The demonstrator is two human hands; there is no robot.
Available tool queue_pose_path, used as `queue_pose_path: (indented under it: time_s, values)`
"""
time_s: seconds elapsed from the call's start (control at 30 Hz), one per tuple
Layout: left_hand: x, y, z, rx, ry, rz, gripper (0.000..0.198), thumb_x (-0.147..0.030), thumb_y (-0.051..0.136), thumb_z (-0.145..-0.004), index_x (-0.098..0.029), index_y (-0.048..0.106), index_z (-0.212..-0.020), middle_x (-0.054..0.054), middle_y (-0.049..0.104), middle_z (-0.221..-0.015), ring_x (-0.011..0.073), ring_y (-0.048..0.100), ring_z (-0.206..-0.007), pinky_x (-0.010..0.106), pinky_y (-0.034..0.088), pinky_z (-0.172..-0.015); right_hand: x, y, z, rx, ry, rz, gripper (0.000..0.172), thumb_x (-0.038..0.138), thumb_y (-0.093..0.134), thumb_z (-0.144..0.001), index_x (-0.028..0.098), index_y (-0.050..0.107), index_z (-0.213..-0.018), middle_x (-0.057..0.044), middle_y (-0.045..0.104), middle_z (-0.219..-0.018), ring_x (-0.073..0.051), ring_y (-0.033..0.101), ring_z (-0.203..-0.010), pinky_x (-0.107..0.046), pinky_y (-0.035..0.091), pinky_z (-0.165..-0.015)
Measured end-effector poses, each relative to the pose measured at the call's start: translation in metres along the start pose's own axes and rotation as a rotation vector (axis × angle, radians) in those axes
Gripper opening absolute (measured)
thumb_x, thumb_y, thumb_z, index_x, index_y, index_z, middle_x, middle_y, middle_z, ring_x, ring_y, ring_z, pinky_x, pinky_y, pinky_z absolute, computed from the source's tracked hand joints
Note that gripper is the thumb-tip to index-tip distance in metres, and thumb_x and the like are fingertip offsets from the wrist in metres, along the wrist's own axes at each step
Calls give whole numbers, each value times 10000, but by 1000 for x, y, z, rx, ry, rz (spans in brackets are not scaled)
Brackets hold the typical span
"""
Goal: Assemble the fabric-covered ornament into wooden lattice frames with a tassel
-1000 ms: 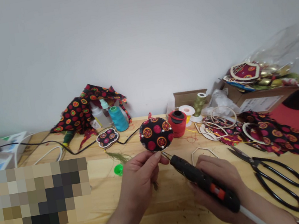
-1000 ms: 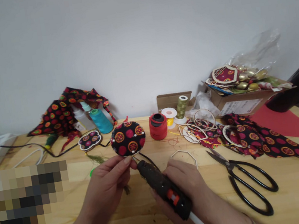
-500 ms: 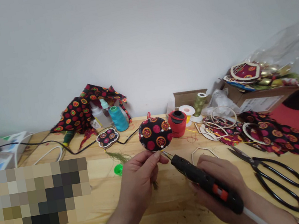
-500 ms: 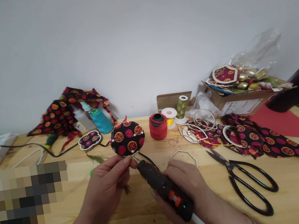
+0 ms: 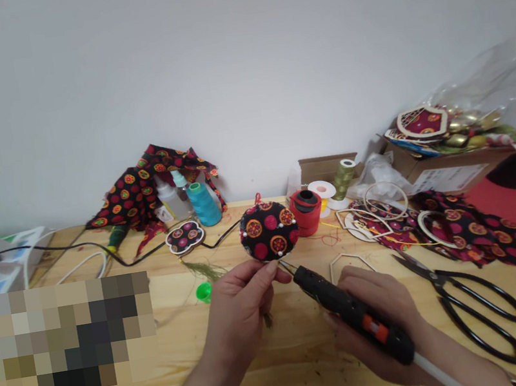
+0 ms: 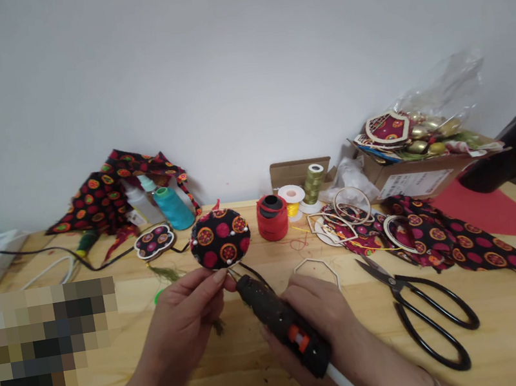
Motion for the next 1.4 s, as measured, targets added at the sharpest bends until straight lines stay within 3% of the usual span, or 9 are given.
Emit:
queue_pose_path:
  time_s: [0.97,1.4]
  values:
    - [0,-1,-1,18,6,-8,244,-330,687,-771,-119,709,-650,-82,329,-416,27,208,-409,192,125,-400,-2,0,-2,4,13,-22,184,159,616,-765,206,445,-714,26,449,-641,-116,441,-564,-249,309,-503]
    - [-2,-1,0,7,12,1,227,-318,698,-759,-115,717,-660,-59,406,-438,32,230,-417,197,133,-403,-5,1,0,-4,22,-48,192,148,614,-784,209,443,-721,38,447,-638,-103,434,-556,-242,314,-501]
Point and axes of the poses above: each hand's wrist, its own z-axis away from the middle knuckle, its own y-axis out of the palm, x = y × z, the point moved 7 cm from there along -z, towards the middle knuckle
